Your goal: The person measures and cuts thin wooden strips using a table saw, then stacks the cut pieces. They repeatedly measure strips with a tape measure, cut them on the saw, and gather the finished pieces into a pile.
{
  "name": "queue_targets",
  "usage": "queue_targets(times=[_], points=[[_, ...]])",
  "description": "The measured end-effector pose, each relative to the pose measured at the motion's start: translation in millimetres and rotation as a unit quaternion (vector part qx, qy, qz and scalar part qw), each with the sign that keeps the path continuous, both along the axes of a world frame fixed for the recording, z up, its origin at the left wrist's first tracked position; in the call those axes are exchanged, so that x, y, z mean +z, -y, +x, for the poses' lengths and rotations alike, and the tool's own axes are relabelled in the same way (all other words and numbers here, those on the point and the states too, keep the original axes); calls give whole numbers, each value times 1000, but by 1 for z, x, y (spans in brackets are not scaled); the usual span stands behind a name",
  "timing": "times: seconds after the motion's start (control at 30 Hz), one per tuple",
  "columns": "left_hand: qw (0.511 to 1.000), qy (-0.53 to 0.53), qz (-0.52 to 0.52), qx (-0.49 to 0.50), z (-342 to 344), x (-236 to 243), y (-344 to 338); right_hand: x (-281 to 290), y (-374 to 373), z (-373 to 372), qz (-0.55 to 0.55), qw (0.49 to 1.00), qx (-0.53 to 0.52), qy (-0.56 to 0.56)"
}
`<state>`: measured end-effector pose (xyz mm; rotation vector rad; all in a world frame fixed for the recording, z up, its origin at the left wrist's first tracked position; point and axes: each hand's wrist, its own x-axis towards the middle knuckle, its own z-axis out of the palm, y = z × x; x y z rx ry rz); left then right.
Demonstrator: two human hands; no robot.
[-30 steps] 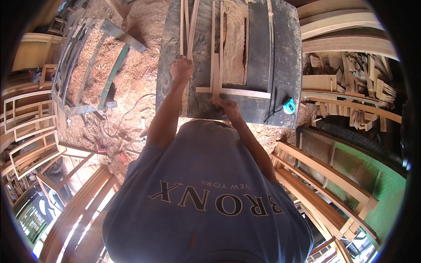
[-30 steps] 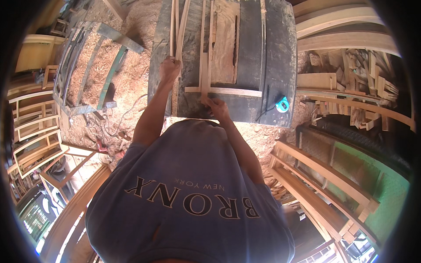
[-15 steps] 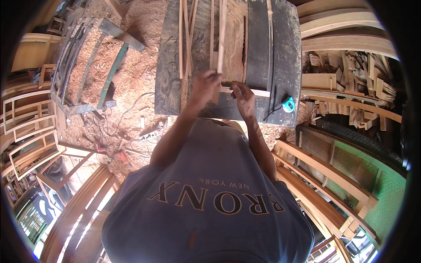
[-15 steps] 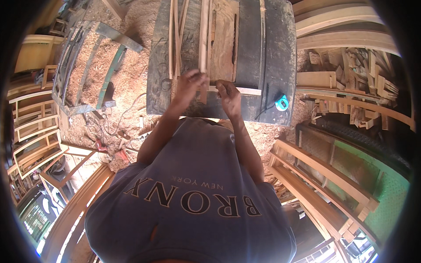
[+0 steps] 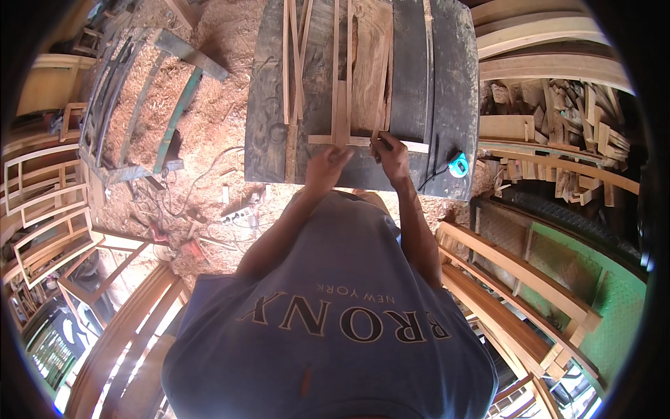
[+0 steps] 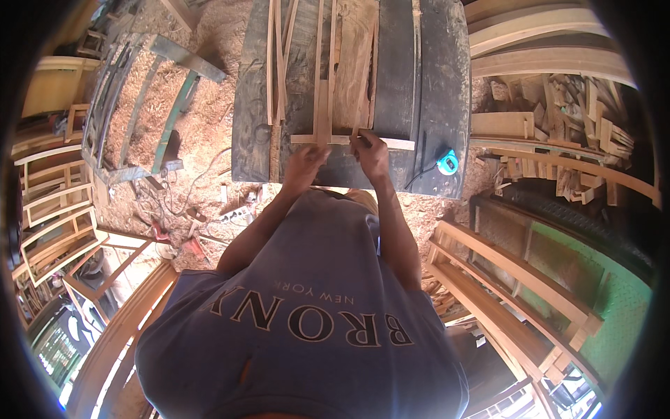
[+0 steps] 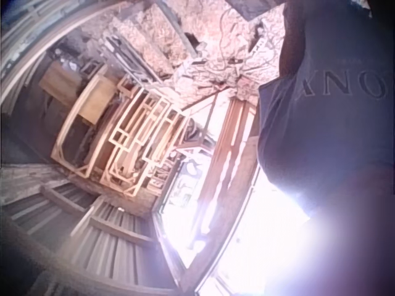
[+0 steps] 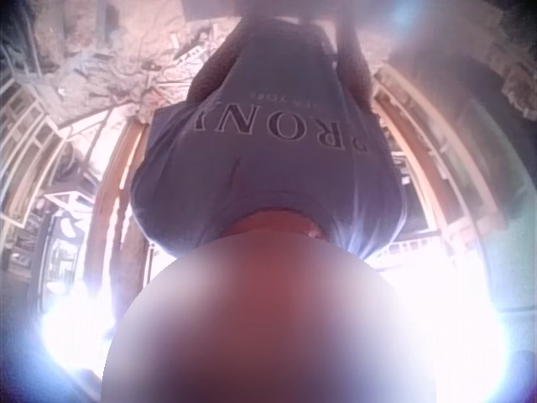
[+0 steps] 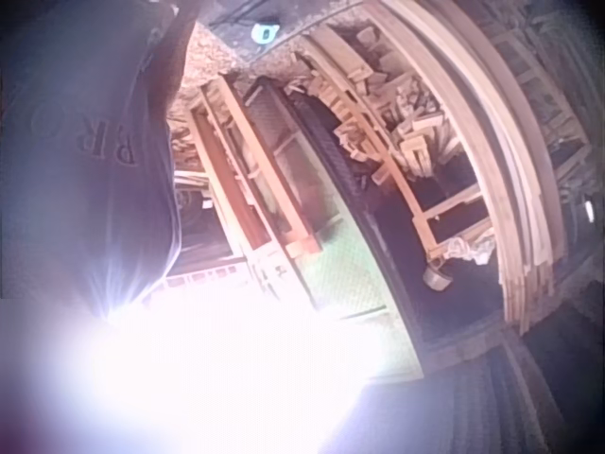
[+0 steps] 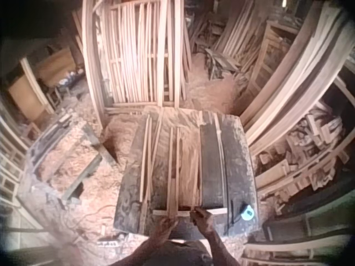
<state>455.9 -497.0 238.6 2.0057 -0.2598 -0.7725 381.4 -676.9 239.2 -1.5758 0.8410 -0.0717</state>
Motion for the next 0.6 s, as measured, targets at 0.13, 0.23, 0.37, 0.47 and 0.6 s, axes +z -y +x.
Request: queue_targets(times=[0.13,0.23,0.37,0.47,0.6], points=[[999,-32,6,39,-4,-21,-22,-24,21,6,-109,993,42,-17],[995,-77,44,37,-4,-37,-25,-33,28,16,-315,947,55,-31],[987,-153,47,27,-6,-54,-26,-26,19,11,-493,868,52,-32],[978,-198,-9,65,-6,-67,-31,-24,-6,-7,-424,903,67,-20],[996,-72,22,45,0,-86,-37,-43,-40,-8,-213,962,159,-64]])
